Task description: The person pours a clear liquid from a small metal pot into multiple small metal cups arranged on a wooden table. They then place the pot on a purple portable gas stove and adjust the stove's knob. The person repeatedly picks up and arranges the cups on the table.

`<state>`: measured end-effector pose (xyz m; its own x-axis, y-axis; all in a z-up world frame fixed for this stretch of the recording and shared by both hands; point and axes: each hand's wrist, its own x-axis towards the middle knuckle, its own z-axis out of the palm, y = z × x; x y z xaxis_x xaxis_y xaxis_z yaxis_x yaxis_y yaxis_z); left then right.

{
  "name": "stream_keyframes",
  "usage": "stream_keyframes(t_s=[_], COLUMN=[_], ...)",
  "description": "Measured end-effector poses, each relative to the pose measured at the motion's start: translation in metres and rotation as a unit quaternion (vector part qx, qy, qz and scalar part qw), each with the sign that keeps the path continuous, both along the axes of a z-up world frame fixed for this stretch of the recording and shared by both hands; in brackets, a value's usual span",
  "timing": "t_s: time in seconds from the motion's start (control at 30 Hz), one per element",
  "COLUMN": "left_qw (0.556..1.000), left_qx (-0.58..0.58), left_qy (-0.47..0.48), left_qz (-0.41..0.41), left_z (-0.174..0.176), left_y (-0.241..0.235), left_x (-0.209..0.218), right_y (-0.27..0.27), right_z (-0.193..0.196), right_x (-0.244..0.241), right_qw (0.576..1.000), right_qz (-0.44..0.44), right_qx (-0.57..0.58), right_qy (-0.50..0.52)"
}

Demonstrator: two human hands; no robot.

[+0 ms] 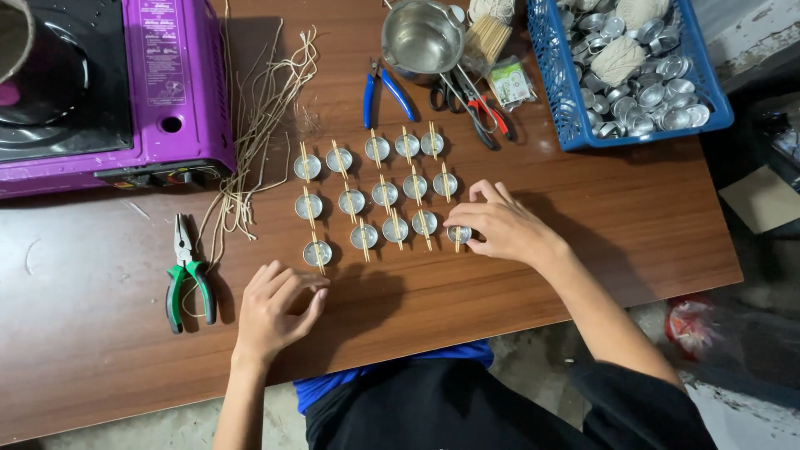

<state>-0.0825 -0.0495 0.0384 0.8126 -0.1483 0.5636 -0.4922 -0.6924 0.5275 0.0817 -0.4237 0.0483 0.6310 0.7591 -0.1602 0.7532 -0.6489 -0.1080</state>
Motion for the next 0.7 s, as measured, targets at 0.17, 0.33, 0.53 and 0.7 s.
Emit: stream_keyframes(t_s=[0.17, 0.33, 0.53, 0.7], left_qw=[1.000, 1.000, 0.998, 0.994], left_qx=[-0.003, -0.013, -0.045, -0.062], left_qy=[-0.009, -0.013, 0.029, 0.064], left_qz=[0.001, 0.011, 0.028, 0.060], left_z=[-0.006, -0.009, -0.006, -0.010], left_y=[0.000, 0.005, 0.015, 0.024], left_x=[-0.001, -0.004, -0.001, 0.002], right_y=[0.002, -0.014, -0.021, -0.014], right_z=[0.016, 0.017, -0.028, -0.036], right_x=[-0.009, -0.023, -0.027, -0.022], right_qw=[0.999, 0.997, 0.972, 0.956], right_qz=[0.009, -0.020, -0.068, -0.067], right_qx=[0.031, 0.070, 0.224, 0.284], right_qy=[-0.008, -0.028, -0.011, -0.026])
